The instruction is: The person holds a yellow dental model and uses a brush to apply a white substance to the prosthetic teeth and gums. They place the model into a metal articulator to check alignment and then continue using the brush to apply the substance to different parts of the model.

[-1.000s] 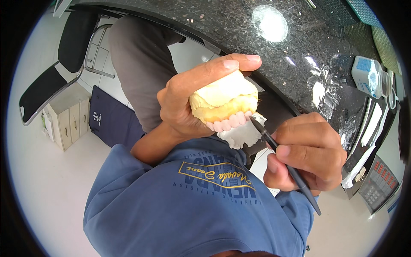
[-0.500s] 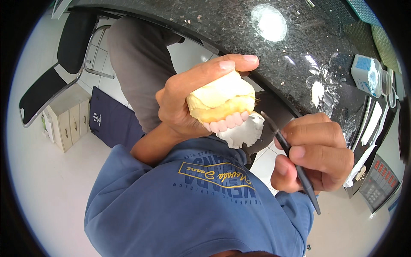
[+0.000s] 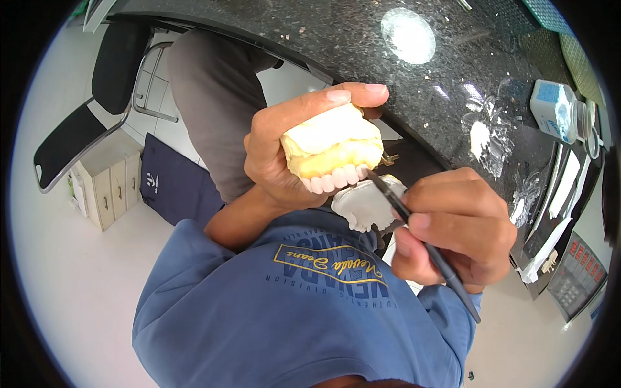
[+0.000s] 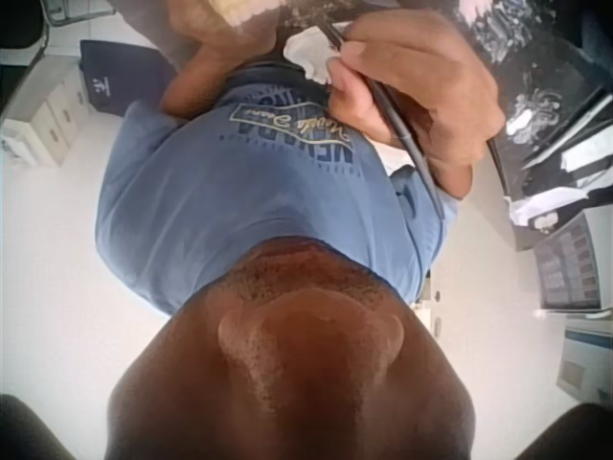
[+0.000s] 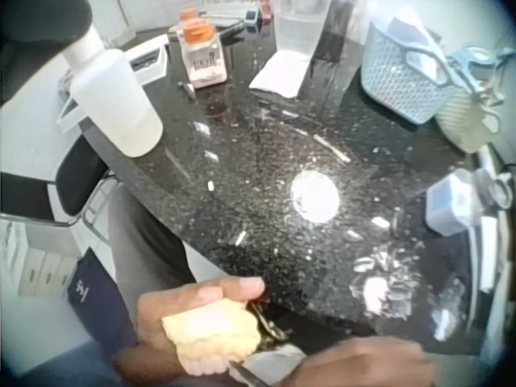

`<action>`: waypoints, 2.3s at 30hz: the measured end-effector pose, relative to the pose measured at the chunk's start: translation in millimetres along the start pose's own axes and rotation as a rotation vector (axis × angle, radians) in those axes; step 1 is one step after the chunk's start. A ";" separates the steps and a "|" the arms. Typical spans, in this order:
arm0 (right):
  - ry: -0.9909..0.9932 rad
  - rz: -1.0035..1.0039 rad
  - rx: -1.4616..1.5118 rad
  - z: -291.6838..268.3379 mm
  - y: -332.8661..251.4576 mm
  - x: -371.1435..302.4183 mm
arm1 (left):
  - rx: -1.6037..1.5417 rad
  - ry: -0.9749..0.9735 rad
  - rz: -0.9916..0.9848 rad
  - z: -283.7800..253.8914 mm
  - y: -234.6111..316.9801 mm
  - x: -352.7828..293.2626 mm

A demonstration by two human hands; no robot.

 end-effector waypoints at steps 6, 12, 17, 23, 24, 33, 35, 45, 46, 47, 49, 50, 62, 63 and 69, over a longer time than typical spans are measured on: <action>0.006 0.034 -0.020 -3.7 1.6 0.9 | -0.012 0.006 0.018 0.7 -0.3 0.0; -0.055 0.009 -0.029 -5.0 0.1 1.0 | -0.113 0.058 -0.021 -3.2 -2.2 -2.1; 0.012 0.032 -0.083 -14.5 -2.9 1.7 | -0.090 0.080 -0.153 -3.6 -3.1 1.7; 0.082 0.016 -0.130 -11.3 -7.5 7.6 | -0.259 0.187 -0.415 -6.8 -13.0 4.3; 0.067 0.022 -0.081 -10.7 -6.6 8.7 | -0.301 0.216 -0.446 -6.8 -15.6 3.0; 0.041 -0.122 -0.042 -3.5 -8.3 11.2 | -0.295 0.249 -0.463 -5.9 -15.2 4.2; 0.033 -0.131 -0.048 -1.7 -8.6 11.2 | -0.263 0.237 -0.443 -6.7 -12.7 5.3; 0.159 -0.006 -0.140 -37.9 -8.7 -3.9 | -0.156 0.256 -0.414 -4.8 -11.9 1.1; 0.205 0.057 -0.192 -54.1 -6.8 -9.6 | -0.121 0.240 -0.423 -4.0 -12.4 1.7; 0.242 0.122 -0.241 -70.7 -3.4 -16.0 | -0.087 0.223 -0.434 -3.2 -13.6 2.5; 0.267 0.274 -0.292 -93.8 11.2 -27.7 | -0.106 0.207 -0.368 -2.3 -11.4 3.7; 0.269 0.336 -0.311 -97.6 15.1 -32.7 | -0.062 0.176 -0.364 -0.2 -10.7 5.1; 0.311 0.601 -0.225 -90.0 37.3 -49.1 | 0.189 0.067 -0.265 2.8 -8.5 3.0; 0.310 0.624 -0.220 -87.9 37.7 -48.5 | 0.182 0.059 -0.252 3.0 -8.2 2.7; 0.285 0.602 -0.264 -87.6 38.0 -48.3 | 0.173 0.062 -0.229 2.2 -7.5 2.6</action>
Point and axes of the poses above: each hand's wrist, its own x-axis towards the middle knuckle, its own z-axis out of the palm, y = z × x, the point moved 10 cm from there along x, towards the middle knuckle, and after that the axes turned 13 degrees about -x, right-handed, at the moved point
